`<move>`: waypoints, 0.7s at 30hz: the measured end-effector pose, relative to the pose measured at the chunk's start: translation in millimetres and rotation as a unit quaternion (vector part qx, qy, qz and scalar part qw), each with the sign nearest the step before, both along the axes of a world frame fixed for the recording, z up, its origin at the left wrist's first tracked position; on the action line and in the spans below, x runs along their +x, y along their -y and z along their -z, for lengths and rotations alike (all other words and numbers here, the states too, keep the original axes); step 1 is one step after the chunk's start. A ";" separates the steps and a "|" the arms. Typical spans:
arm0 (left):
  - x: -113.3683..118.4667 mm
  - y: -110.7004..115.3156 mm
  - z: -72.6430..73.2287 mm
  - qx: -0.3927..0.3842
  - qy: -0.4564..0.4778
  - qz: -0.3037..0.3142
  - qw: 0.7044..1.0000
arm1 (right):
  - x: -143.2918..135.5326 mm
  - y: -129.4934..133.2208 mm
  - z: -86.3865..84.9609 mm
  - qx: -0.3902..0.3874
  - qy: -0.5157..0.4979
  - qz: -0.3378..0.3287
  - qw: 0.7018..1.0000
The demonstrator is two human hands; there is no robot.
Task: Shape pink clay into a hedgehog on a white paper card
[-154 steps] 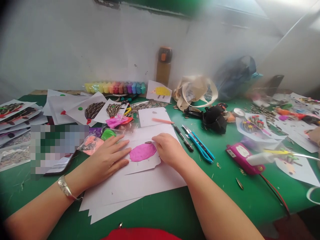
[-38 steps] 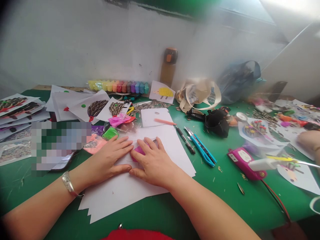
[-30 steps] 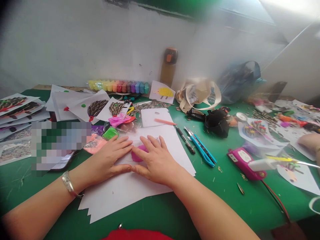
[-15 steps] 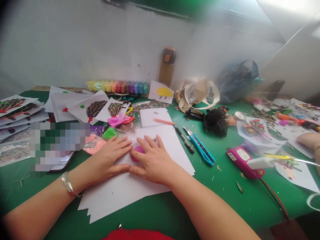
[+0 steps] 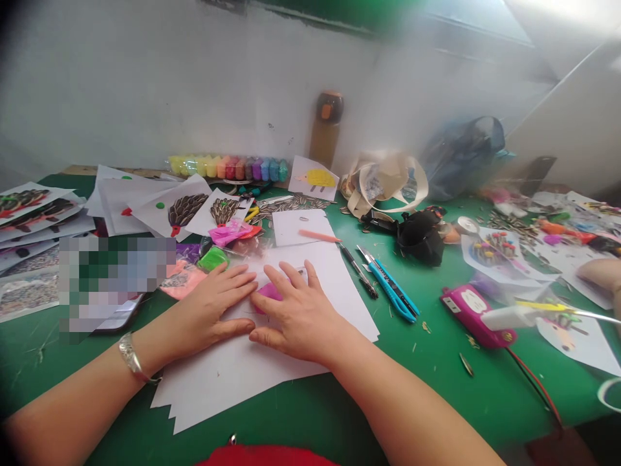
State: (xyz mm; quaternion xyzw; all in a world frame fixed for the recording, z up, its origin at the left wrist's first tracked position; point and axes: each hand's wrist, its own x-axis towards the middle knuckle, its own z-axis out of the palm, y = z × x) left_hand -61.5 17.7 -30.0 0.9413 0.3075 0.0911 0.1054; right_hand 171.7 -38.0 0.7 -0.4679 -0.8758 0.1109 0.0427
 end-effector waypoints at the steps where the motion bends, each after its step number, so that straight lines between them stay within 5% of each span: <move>1: 0.0 -0.1 -0.1 0.000 0.001 0.000 1.000 | -0.4 0.2 -1.0 0.001 0.002 -0.005 1.000; 21: -0.2 0.1 -0.5 -0.004 0.003 0.000 1.000 | 2.4 2.9 -4.7 0.002 0.003 -0.032 0.999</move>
